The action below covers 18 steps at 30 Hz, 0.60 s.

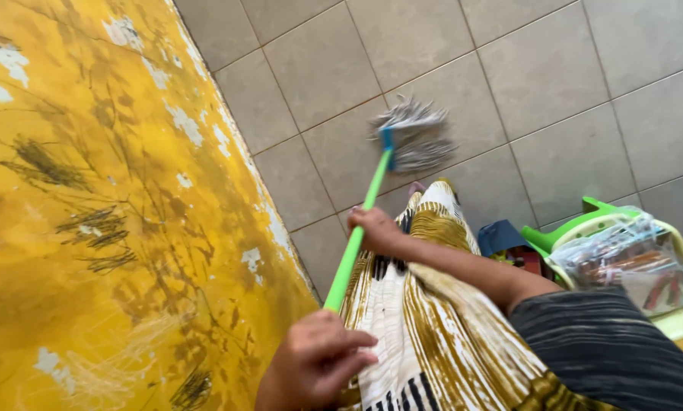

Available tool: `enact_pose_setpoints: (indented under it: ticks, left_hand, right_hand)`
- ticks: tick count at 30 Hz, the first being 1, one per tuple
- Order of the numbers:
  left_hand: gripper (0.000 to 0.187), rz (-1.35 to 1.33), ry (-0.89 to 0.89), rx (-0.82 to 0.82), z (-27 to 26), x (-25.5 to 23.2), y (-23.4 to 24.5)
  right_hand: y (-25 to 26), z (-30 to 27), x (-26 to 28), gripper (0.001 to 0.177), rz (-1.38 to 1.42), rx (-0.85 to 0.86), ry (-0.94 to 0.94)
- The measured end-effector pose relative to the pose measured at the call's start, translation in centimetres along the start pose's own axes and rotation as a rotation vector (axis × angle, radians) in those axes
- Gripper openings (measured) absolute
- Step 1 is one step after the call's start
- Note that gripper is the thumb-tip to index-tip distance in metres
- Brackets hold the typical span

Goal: The recorder is mopping the tiled floor of a room with a long mop.

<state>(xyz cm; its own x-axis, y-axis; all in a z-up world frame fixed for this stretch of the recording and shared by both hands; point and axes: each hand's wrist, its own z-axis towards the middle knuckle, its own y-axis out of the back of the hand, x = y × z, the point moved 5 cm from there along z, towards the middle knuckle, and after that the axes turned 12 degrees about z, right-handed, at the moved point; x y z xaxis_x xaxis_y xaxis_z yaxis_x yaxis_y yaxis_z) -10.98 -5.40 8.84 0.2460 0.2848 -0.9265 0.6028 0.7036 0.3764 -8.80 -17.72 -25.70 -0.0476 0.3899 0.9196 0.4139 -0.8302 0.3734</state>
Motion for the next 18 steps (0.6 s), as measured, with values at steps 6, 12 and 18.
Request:
enact_pose_setpoints:
  ticks: [6, 12, 18]
  left_hand:
    - [0.03, 0.137, 0.161, 0.074, -3.2, -0.3, 0.6]
    - [0.028, 0.235, 0.089, 0.059, -2.0, -0.3, 2.1]
    - [0.03, 0.144, -0.13, 0.14, -0.5, 0.3, 3.4]
  right_hand:
    - [-12.0, 1.5, 3.4, 0.013, 0.101, 0.283, 0.1]
    - [-14.6, 4.5, 5.5, 0.01, 0.07, 0.37, 0.111]
    - [-8.3, 7.2, 3.5, 0.006, -0.08, -0.02, 0.037]
